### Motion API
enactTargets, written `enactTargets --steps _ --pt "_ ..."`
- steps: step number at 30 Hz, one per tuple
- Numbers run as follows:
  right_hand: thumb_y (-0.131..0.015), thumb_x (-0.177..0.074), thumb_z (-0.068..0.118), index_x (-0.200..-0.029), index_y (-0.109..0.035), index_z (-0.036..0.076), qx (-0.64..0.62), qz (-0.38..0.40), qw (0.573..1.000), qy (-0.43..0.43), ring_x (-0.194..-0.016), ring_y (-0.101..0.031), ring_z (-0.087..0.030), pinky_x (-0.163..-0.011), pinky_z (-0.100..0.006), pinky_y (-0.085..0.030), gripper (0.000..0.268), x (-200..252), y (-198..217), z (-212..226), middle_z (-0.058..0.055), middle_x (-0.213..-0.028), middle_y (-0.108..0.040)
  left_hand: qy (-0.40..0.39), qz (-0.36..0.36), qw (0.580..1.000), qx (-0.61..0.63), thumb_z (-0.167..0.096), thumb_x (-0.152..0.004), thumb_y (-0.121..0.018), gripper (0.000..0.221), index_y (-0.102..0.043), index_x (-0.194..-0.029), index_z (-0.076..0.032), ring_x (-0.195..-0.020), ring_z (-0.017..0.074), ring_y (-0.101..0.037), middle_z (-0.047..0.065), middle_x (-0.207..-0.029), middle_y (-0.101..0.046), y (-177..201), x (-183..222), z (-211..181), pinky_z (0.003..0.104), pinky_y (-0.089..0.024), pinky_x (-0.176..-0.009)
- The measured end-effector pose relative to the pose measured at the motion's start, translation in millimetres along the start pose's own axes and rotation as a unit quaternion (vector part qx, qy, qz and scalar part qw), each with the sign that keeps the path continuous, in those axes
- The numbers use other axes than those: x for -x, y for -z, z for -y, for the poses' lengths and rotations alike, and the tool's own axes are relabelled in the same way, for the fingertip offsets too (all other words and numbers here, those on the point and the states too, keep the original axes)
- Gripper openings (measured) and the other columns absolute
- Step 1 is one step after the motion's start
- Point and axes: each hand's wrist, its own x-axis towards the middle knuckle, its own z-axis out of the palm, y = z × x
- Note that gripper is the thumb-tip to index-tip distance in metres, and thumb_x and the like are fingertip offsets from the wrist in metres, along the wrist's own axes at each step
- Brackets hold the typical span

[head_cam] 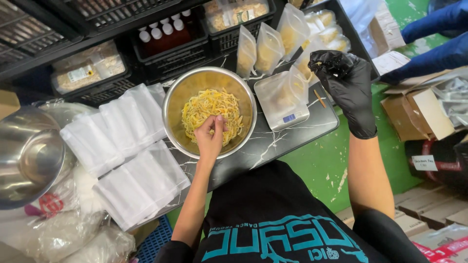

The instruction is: The person portions noodles from a large bowl into plastic bags using a measuring cup and their gloved hands, weighing the bags on a digital scale and then sealing them into larger outer bags.

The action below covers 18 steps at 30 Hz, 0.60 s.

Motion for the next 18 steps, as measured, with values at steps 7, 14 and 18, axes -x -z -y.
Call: enactTargets --steps 7,14,18 --pt "-0.078 -0.084 -0.016 -0.106 -0.075 0.002 0.242 -0.032 0.957 0.158 -0.092 -0.072 -0.017 -0.089 -0.032 -0.061 0.029 6.5 6.7 -37.9 -0.012 -0.093 -0.074 0.001 0.022 1.0 -0.007 -0.014 -0.103 -0.058 0.029 -0.074 -0.079 -0.011 -0.049 0.0147 -0.06 0.002 -0.055 -0.067 -2.3 -2.1 6.9 0.027 -0.051 -0.058" --pt "-0.088 -0.086 -0.002 -0.116 -0.076 0.006 0.298 -0.02 0.94 0.167 -0.089 -0.064 -0.02 -0.077 -0.033 -0.059 0.033 23.2 -3.7 -30.0 -0.014 -0.1 -0.072 0.023 0.0 0.999 -0.047 -0.015 -0.104 -0.057 0.029 -0.073 -0.08 -0.012 -0.05 0.0156 -0.06 0.003 -0.056 -0.067 24.0 0.6 7.9 0.028 -0.05 -0.059" --pt "-0.082 -0.09 -0.007 -0.117 -0.075 0.003 0.305 -0.012 0.933 0.19 -0.093 -0.069 -0.026 -0.079 -0.035 -0.058 0.03 21.9 9.5 -26.0 -0.017 -0.101 -0.072 0.03 -0.014 0.998 -0.047 -0.013 -0.105 -0.056 0.031 -0.072 -0.079 -0.01 -0.05 0.0161 -0.059 0.004 -0.056 -0.067 31.2 0.4 9.4 0.028 -0.05 -0.059"
